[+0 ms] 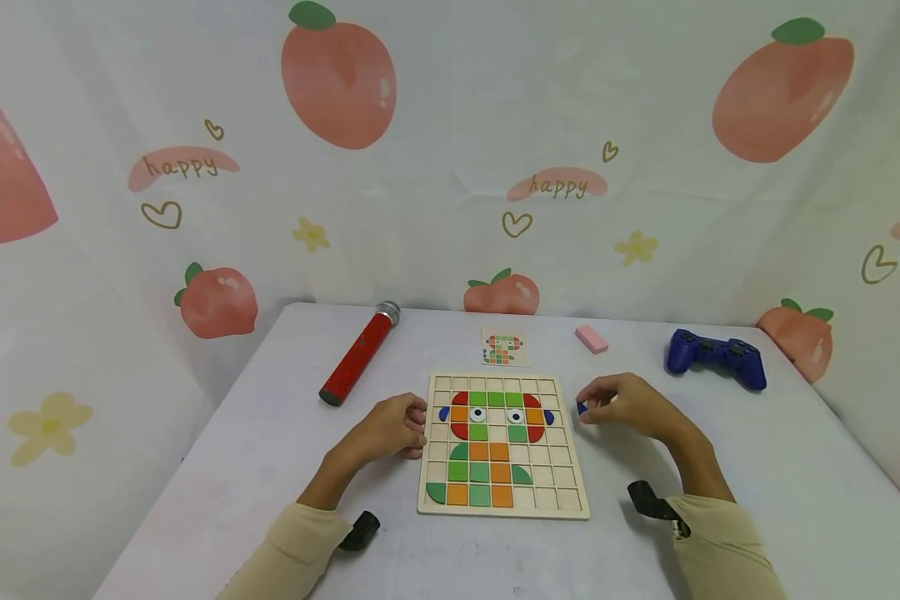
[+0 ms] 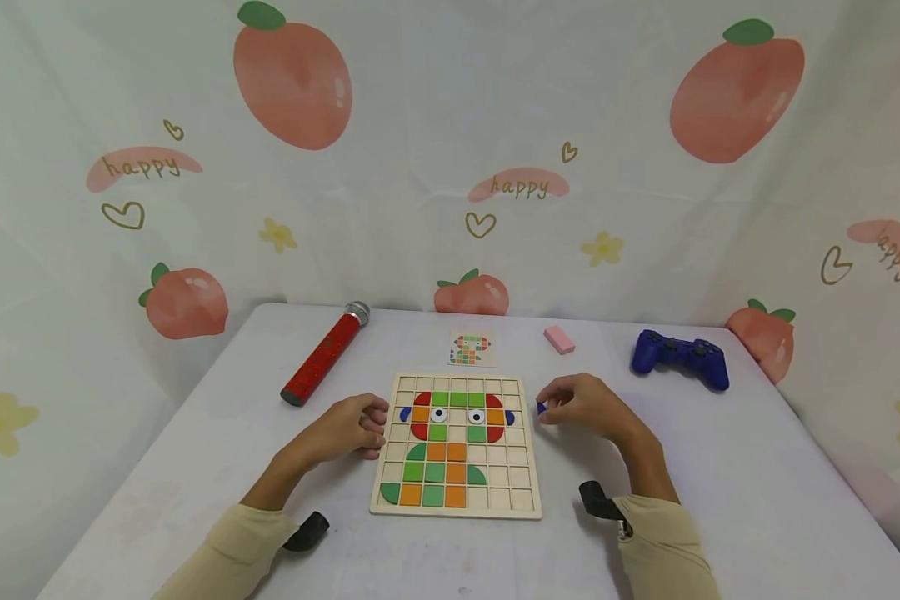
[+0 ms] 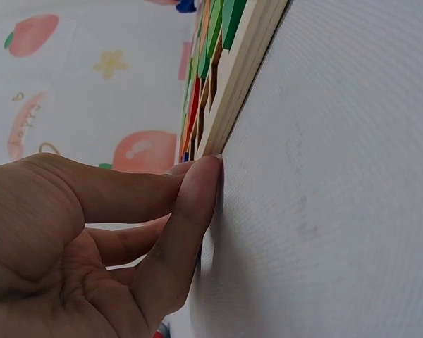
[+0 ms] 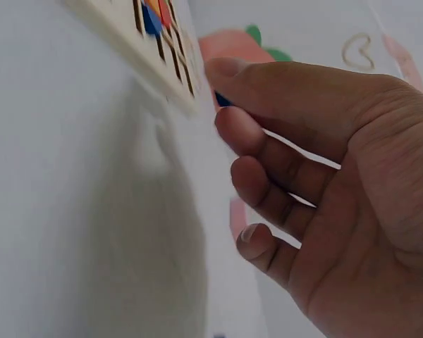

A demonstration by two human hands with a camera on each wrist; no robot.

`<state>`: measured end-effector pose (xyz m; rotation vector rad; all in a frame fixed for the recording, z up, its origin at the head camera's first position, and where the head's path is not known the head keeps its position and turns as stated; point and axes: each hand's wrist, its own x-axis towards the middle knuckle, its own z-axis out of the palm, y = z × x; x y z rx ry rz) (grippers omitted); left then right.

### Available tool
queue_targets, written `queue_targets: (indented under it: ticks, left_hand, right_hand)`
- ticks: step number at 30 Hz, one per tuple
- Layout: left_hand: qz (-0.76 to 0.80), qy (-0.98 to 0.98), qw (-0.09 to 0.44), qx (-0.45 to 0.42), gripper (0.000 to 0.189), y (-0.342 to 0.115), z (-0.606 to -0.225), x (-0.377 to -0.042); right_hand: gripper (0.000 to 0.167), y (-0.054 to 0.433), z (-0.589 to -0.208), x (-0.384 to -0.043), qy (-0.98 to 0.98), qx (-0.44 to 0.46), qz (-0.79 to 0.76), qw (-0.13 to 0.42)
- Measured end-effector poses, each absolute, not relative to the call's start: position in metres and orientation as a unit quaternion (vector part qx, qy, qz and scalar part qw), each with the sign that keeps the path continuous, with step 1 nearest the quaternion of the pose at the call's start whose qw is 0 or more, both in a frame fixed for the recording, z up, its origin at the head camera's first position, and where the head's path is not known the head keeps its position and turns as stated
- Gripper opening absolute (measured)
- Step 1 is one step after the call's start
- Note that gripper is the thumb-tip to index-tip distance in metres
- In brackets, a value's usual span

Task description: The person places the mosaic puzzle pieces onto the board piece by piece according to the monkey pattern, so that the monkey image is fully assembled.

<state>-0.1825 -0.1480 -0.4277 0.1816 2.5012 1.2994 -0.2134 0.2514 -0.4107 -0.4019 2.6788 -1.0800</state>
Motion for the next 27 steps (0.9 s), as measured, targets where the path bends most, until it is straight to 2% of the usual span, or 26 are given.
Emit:
queue_targets:
  ticks: [10, 27]
  left_hand:
    - [0.451, 0.877, 0.155, 0.065, 0.048, -0.148, -0.427, -0.182]
    - [0.455, 0.874, 0.16, 0.065, 0.049, -0.149, -0.424, -0.182]
  right_hand:
    - [0.025, 0.204, -0.415, -0.212, 0.901, -0.174, -0.384, 0.103]
    - [0.015, 0.134, -0.418, -0.192, 0.878, -0.254, -0.377, 0.147]
